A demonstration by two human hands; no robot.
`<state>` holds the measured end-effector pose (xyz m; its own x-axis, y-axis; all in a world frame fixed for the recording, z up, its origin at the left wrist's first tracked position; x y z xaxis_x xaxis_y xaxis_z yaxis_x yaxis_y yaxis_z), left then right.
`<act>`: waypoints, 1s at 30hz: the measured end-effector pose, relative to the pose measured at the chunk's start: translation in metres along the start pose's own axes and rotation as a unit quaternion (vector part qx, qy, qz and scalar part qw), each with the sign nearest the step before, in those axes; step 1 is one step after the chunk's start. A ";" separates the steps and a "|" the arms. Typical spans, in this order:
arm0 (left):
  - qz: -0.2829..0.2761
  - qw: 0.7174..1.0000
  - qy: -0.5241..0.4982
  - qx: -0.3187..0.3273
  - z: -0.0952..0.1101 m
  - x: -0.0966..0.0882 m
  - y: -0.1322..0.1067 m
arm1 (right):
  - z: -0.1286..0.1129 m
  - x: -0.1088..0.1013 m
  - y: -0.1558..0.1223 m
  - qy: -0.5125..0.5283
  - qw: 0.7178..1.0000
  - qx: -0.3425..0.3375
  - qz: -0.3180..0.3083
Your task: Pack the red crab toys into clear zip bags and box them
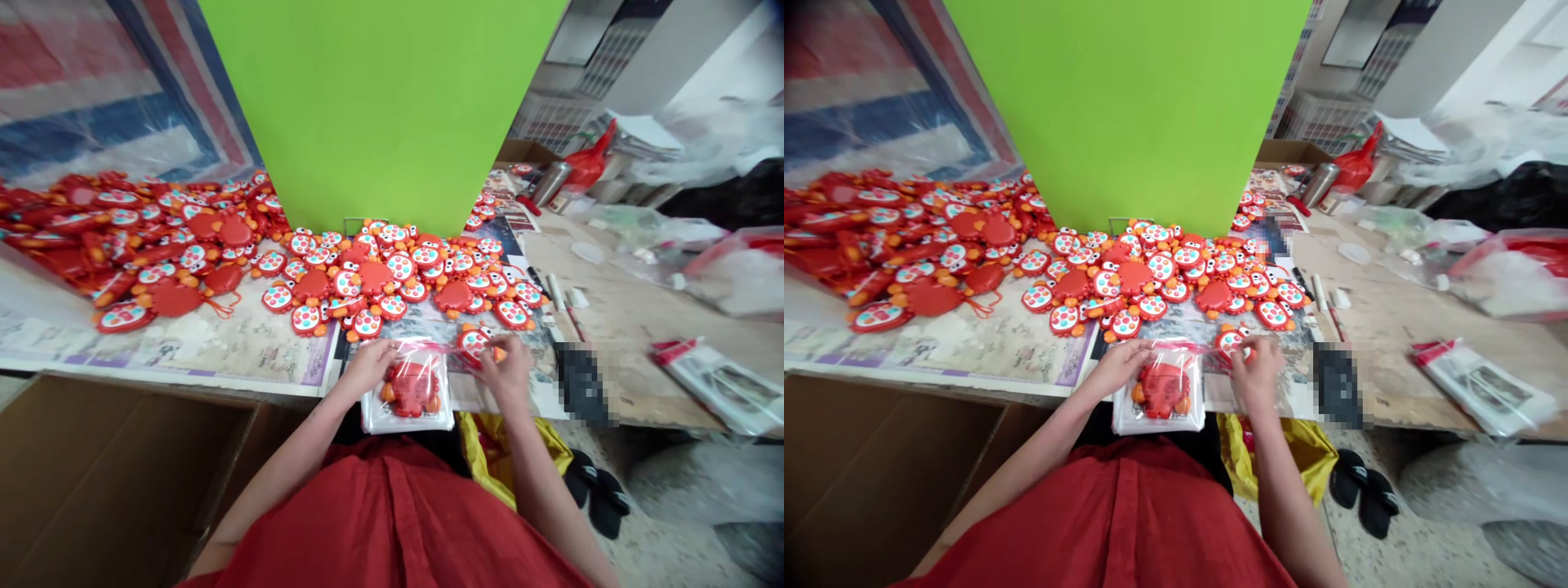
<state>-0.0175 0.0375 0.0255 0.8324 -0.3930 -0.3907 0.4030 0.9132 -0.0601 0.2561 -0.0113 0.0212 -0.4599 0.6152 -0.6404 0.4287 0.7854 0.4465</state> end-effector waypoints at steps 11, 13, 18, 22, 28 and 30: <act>-0.030 0.989 -0.142 -0.024 -0.017 0.005 0.006 | 0.047 -0.050 -0.021 -0.114 0.993 0.004 0.028; -0.028 0.982 -0.182 -0.035 -0.014 0.007 0.003 | 0.014 -0.031 -0.015 -0.006 0.998 0.037 -0.059; -0.037 0.959 -0.273 -0.067 -0.007 0.005 -0.007 | -0.042 0.029 -0.022 0.258 0.905 0.132 -0.312; -0.018 0.953 -0.284 -0.104 -0.011 -0.004 -0.011 | -0.041 0.043 -0.023 0.345 0.864 0.195 -0.310; -0.032 0.945 -0.303 -0.121 -0.011 -0.004 -0.011 | -0.025 0.030 -0.019 0.374 0.858 0.216 -0.277; -0.027 0.942 -0.310 -0.129 -0.009 -0.003 -0.010 | -0.021 0.028 -0.019 0.377 0.858 0.214 -0.277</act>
<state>-0.0276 0.0306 0.0195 0.9076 -0.3539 0.2259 0.4120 0.8544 -0.3168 0.2183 -0.0076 0.0078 -0.9881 0.1524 -0.0226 0.1540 0.9733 -0.1701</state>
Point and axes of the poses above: each hand's wrist, its own y-axis towards the middle knuckle, its own x-axis out of the palm, z = x × y, the point moved 3 cm from there along y, towards the middle knuckle, and after that the axes turned 4 degrees about x, right-handed, at the moved point
